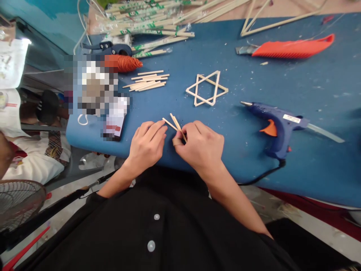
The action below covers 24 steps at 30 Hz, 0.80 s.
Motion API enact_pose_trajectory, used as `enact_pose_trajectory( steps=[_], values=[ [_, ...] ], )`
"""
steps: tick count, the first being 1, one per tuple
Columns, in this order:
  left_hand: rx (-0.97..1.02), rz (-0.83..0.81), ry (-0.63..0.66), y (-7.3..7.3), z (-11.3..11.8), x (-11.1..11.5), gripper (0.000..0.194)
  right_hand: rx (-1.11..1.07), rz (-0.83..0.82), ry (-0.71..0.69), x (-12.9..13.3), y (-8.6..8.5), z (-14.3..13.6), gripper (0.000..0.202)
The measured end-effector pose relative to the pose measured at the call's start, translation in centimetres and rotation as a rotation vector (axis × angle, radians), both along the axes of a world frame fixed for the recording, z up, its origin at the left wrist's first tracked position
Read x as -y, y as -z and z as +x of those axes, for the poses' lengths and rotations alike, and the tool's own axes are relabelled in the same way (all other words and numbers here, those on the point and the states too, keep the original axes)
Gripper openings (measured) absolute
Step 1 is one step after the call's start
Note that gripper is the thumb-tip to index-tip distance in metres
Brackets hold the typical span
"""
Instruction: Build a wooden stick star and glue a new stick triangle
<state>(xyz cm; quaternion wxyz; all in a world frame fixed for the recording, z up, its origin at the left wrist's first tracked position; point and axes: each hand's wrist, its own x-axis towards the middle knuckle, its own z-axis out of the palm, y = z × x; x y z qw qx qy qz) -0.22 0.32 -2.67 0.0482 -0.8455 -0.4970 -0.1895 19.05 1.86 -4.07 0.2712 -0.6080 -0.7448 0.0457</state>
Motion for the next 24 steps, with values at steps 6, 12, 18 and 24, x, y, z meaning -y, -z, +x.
enact_pose_trajectory(
  steps=[6, 12, 18, 24],
  values=[
    [-0.055, -0.013, 0.015, 0.0, 1.1, -1.1, 0.042, -0.042, -0.038, 0.105, 0.0, -0.3, -0.2, 0.018],
    [0.022, 0.032, -0.037, -0.1, 1.1, -1.3, 0.020, -0.075, -0.059, 0.168, 0.0, -0.4, 0.2, 0.016],
    [0.087, 0.119, -0.171, 0.1, 0.2, -1.3, 0.024, -0.102, -0.073, 0.168, 0.1, -0.3, 0.1, 0.016],
    [0.172, 0.114, -0.177, 0.5, 0.1, -1.5, 0.024, -0.076, -0.072, 0.123, 0.0, -0.2, -0.2, 0.017]
  ],
)
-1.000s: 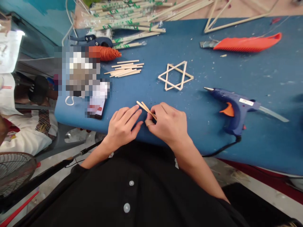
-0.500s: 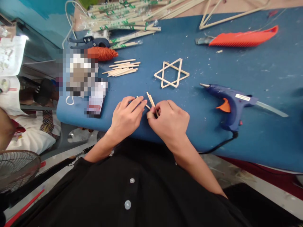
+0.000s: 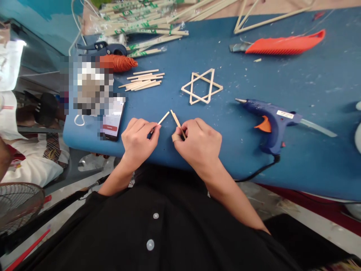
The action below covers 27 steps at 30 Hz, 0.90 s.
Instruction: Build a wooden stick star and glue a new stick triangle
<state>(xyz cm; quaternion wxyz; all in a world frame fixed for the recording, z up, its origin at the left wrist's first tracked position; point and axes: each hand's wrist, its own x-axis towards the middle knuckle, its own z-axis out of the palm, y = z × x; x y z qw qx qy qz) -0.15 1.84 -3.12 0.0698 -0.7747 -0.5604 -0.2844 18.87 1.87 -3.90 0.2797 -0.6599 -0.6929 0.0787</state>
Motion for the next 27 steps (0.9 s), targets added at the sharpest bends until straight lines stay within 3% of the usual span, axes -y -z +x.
enact_pose_trajectory(
  steps=[13, 17, 19, 22, 27],
  values=[
    [0.001, 0.004, -0.004, 0.4, 0.2, 0.1, 0.024, 0.004, -0.005, -0.013, 0.0, -0.2, 0.1, 0.018],
    [0.018, 0.043, -0.021, -0.5, -0.3, 0.6, 0.018, -0.023, -0.048, -0.015, 0.0, -0.3, 0.2, 0.018],
    [0.041, 0.065, -0.094, -1.6, -1.4, 0.9, 0.017, -0.025, -0.068, -0.012, 0.0, -0.4, 0.2, 0.017],
    [0.025, 0.054, -0.357, -3.5, -4.1, 1.0, 0.033, -0.022, -0.050, -0.007, 0.1, -0.3, 0.2, 0.016],
    [0.027, -0.165, -0.663, -5.1, -7.3, 0.2, 0.067, -0.013, -0.021, -0.018, 0.3, -0.1, 0.2, 0.015]
  ],
)
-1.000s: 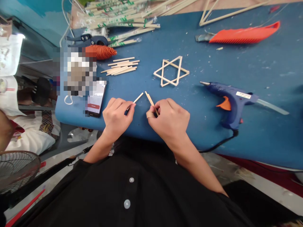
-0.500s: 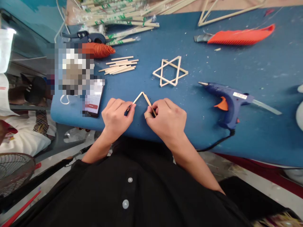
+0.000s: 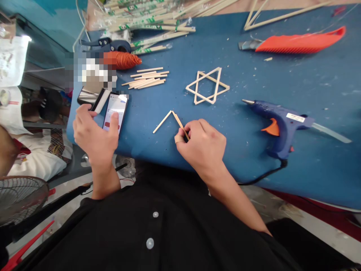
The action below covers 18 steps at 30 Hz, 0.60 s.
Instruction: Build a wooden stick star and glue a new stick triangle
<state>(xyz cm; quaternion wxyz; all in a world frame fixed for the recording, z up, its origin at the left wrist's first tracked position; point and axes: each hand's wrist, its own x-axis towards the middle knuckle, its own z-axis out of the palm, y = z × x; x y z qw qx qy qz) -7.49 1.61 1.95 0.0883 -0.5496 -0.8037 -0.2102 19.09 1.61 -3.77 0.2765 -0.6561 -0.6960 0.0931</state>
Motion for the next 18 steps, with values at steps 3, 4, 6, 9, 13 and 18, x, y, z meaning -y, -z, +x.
enact_pose_trajectory(
  steps=[3, 4, 6, 9, 13, 18],
  values=[
    [-0.036, -0.141, -0.077, 0.2, 0.2, -0.7, 0.074, 0.001, 0.008, -0.004, 0.0, 0.0, 0.0, 0.014],
    [-0.049, -0.179, -0.086, 0.3, 0.5, -1.0, 0.075, 0.001, 0.015, -0.005, 0.1, 0.0, 0.0, 0.014],
    [-0.062, -0.224, -0.088, 0.6, 1.0, -1.5, 0.079, 0.002, 0.032, -0.008, 0.1, 0.0, 0.0, 0.014],
    [-0.061, -0.208, -0.064, 1.1, 1.3, -2.3, 0.091, 0.005, 0.054, -0.017, 0.1, -0.1, -0.1, 0.014],
    [-0.057, -0.146, -0.033, 1.6, 1.1, -3.0, 0.102, 0.011, 0.041, -0.018, 0.1, -0.3, 0.0, 0.015],
    [-0.059, -0.165, -0.039, 1.1, 1.8, -3.2, 0.105, 0.010, -0.018, -0.012, 0.1, -0.3, 0.0, 0.015]
  ],
)
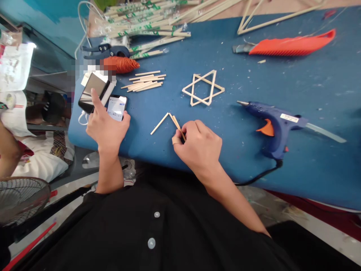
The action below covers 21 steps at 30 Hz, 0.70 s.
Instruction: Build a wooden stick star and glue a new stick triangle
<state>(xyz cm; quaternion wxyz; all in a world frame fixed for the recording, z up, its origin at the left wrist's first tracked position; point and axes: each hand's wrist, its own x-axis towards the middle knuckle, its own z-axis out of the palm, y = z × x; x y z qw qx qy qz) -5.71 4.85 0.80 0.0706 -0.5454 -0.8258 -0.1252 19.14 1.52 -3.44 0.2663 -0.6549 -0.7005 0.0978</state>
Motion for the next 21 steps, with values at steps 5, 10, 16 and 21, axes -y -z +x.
enact_pose_trajectory(
  steps=[5, 10, 16, 21],
  values=[
    [-0.016, -0.096, -0.046, -1.2, 1.2, -0.4, 0.105, -0.006, 0.056, -0.003, 0.0, 0.2, -0.1, 0.015],
    [-0.020, -0.149, -0.079, -1.2, 0.9, 0.2, 0.105, -0.083, 0.131, -0.009, -0.2, 0.2, 0.1, 0.012],
    [-0.045, 0.253, 0.375, 0.3, 0.8, 4.7, 0.056, -0.096, 0.126, -0.205, 0.4, -0.4, 1.7, 0.019],
    [0.222, 0.249, 0.736, 1.7, 1.8, 6.8, 0.029, 0.033, 0.152, -0.406, 1.3, -0.2, 1.4, 0.018]
  ],
)
